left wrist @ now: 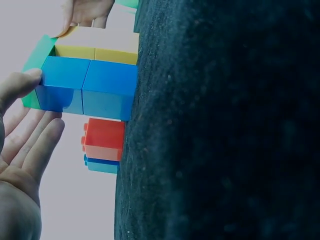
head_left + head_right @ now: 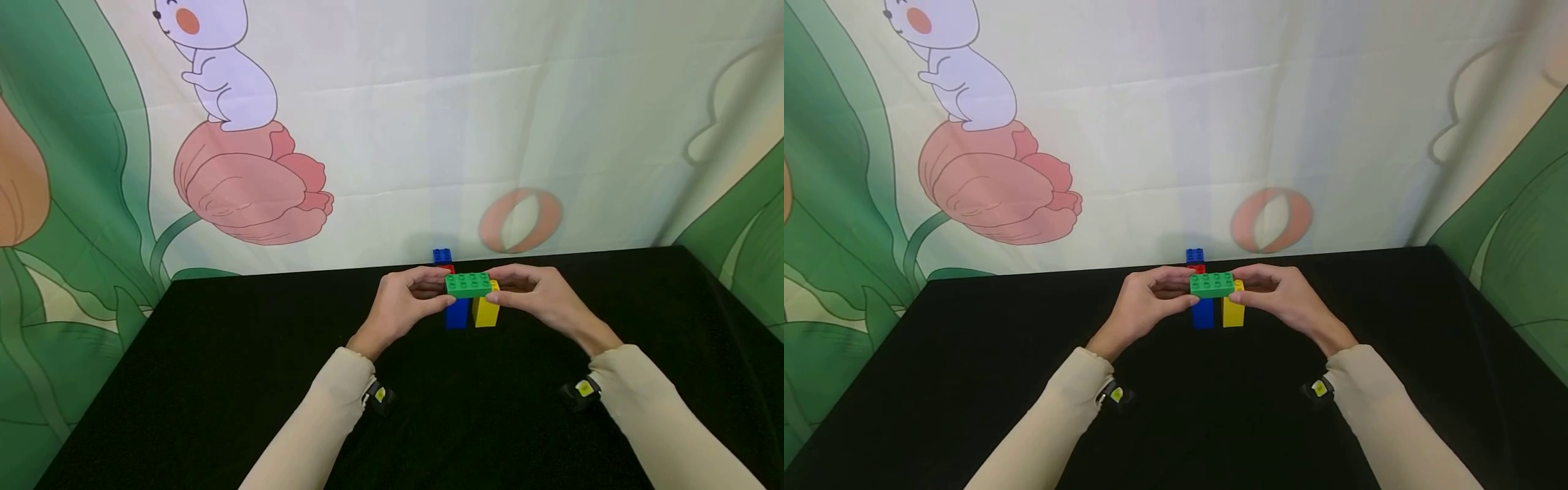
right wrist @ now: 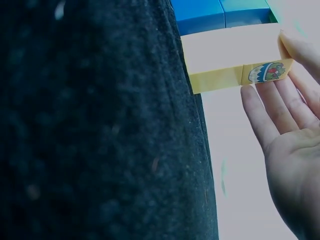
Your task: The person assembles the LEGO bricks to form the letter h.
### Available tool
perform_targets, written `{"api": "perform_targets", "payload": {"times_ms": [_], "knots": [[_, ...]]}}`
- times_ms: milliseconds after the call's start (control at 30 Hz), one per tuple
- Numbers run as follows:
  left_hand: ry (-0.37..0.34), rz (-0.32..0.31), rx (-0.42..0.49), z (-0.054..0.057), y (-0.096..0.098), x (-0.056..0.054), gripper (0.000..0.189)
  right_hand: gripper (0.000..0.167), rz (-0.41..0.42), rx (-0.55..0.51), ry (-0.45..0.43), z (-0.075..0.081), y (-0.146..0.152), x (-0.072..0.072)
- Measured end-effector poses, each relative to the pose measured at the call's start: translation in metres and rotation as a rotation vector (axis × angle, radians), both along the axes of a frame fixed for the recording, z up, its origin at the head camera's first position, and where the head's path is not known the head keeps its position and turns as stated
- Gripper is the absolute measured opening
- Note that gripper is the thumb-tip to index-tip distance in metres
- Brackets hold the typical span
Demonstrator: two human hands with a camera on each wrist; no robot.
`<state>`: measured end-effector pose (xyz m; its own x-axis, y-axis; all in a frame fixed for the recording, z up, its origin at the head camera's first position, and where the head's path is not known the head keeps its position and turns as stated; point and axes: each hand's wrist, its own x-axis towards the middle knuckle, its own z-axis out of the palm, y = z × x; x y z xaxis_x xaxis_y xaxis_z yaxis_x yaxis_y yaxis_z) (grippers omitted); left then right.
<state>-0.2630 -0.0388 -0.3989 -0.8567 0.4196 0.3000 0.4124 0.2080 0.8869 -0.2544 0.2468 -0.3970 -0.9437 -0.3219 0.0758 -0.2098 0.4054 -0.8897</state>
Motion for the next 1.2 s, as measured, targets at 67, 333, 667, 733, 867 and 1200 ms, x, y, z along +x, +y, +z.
{"api": "perform_targets", "payload": {"times_ms": [67,333,667,733,867,1200], "knots": [[-0.006,-0.005,0.001,0.0,0.0,-0.001,0.04,0.052,-0.001,0.007,0.003,-0.001,0.001,0.0],[-0.022,-0.034,-0.002,0.002,-0.004,-0.003,0.041,0.052,-0.002,0.029,0.015,-0.002,0.002,-0.001],[-0.021,-0.008,0.034,0.008,-0.012,-0.007,0.042,0.052,-0.013,0.047,0.011,-0.002,0.003,-0.001],[-0.027,0.009,0.041,0.009,-0.013,-0.007,0.04,0.052,-0.016,0.05,0.009,-0.002,0.003,-0.001],[-0.019,0.056,0.047,0.01,-0.014,-0.008,0.034,0.052,-0.017,0.046,0.01,-0.003,0.004,-0.002],[0.0,0.112,0.028,0.01,-0.012,-0.013,0.033,0.05,-0.001,0.026,0.025,-0.005,0.002,-0.001]]}}
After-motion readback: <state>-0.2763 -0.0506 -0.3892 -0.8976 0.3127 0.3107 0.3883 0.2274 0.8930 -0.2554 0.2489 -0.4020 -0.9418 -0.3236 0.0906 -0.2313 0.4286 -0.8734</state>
